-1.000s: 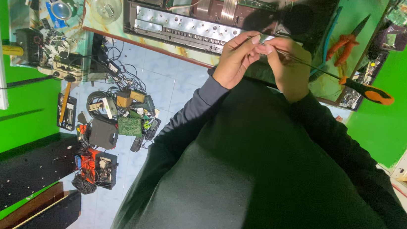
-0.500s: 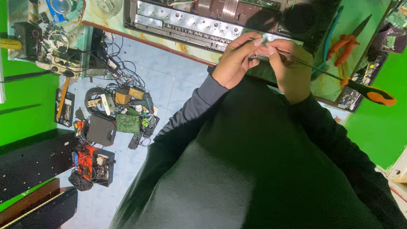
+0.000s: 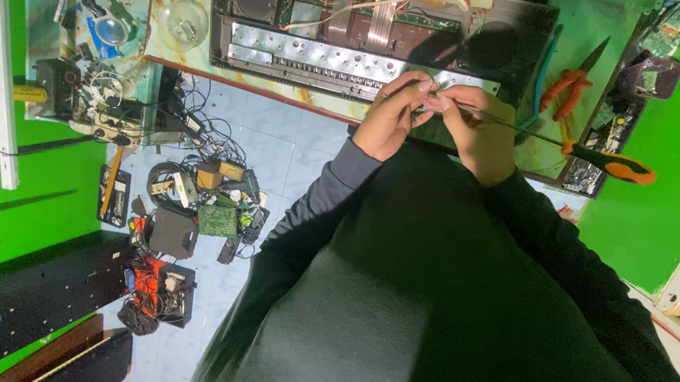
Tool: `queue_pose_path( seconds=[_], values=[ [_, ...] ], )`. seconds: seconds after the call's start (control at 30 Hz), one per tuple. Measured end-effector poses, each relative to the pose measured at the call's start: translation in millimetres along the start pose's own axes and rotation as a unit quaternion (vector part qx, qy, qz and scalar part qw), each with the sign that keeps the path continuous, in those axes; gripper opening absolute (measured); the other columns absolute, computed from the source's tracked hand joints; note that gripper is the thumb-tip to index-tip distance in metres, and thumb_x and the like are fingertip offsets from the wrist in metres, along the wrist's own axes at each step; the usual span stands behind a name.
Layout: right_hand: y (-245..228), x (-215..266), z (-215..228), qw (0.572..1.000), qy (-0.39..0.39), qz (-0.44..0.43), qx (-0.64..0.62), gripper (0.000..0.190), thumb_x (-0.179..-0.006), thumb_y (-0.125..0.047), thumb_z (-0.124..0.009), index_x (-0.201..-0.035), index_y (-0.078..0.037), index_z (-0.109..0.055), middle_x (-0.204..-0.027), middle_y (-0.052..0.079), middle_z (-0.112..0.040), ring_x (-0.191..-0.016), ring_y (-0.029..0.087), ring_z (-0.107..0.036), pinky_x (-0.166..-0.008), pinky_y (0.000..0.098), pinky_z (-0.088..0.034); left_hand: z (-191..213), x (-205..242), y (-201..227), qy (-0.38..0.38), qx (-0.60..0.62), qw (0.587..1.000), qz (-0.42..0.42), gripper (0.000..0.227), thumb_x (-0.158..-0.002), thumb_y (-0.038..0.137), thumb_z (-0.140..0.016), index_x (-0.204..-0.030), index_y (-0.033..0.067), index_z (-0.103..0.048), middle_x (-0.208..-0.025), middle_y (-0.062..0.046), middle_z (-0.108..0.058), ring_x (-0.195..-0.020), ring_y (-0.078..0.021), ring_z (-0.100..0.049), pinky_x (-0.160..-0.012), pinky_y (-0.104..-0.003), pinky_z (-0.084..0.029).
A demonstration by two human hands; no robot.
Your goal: The person uses a screwdriver to remove screws from a disassembled electronic device on a workbench. They then use pliers to manipulate small components and wires within the device's chassis.
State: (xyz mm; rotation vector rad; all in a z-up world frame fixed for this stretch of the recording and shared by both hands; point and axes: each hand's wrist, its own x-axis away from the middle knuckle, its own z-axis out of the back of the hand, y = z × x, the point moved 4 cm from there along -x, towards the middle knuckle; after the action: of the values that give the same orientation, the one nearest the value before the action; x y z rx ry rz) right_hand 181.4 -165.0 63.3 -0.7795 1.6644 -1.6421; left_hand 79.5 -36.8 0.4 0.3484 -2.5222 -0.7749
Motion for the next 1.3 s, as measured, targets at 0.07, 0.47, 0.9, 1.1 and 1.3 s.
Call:
queue_pose_path(
  seconds=[0.07, 0.47, 0.9, 1.1, 1.3],
  values=[
    [-1.6, -2.3, 0.3, 1.0, -0.006, -0.007, -0.027, 0.016, -0.108, -0.006, -0.065, -0.119, 0.005, -0.065, -0.112, 0.011, -0.075, -0.106, 0.014, -0.073, -0.094, 0.0281, -0.058, -0.6, -0.8, 3.2, -0.008, 0.0, 1.0, -0.008, 0.02, -0.1, 0.018, -0.069, -0.119, 0.0113, -0.066, -0.113, 0.0, -0.071, -0.106, -0.0122, -0.066, -0.094, -0.034, -0.047],
    [-10.4, -3.9, -6.9, 0.998, 0.005, -0.051, -0.032, 0.017, -0.104, -0.006, -0.062, -0.113, 0.008, -0.065, -0.107, 0.016, -0.077, -0.105, 0.021, -0.076, -0.096, 0.0315, -0.059, 28.6, 3.0, 39.5, 0.029, -0.009, 0.986, -0.167, 0.005, -0.1, 0.012, -0.066, -0.104, 0.0103, -0.069, -0.144, 0.013, -0.062, -0.112, -0.0047, -0.058, -0.099, -0.03, -0.045],
    [3.2, -10.9, -41.1, 0.996, 0.033, -0.056, -0.064, 0.015, -0.102, -0.005, -0.064, -0.113, 0.005, -0.068, -0.107, 0.011, -0.076, -0.105, 0.017, -0.075, -0.093, 0.0296, -0.06, 79.2, 11.0, 63.7, 0.021, 0.003, 0.983, -0.181, 0.005, -0.106, 0.01, -0.066, -0.104, 0.0064, -0.063, -0.096, -0.002, -0.064, -0.088, -0.0101, -0.059, -0.081, -0.025, -0.047],
    [17.1, -15.7, -76.6, 0.994, 0.076, -0.071, -0.017, 0.017, -0.1, -0.005, -0.07, -0.116, 0.002, -0.072, -0.097, 0.007, -0.073, -0.083, 0.007, -0.064, -0.071, 0.0225, -0.051, 122.3, 21.1, 91.2, 0.033, -0.026, 0.991, -0.13, 0.01, -0.104, 0.009, -0.064, -0.11, 0.0015, -0.066, -0.102, -0.009, -0.071, -0.09, -0.0135, -0.064, -0.084, -0.027, -0.052],
    [6.5, -28.2, -139.4, 0.996, 0.084, -0.024, -0.036, 0.016, -0.102, -0.005, -0.066, -0.116, 0.001, -0.068, -0.106, 0.009, -0.075, -0.096, 0.008, -0.07, -0.084, 0.0231, -0.055, 169.1, 46.6, 136.9, -0.015, -0.06, 0.994, -0.092, 0.013, -0.104, 0.006, -0.064, -0.116, 0.0002, -0.064, -0.105, -0.011, -0.072, -0.094, -0.0159, -0.067, -0.087, -0.029, -0.053]
  ],
)
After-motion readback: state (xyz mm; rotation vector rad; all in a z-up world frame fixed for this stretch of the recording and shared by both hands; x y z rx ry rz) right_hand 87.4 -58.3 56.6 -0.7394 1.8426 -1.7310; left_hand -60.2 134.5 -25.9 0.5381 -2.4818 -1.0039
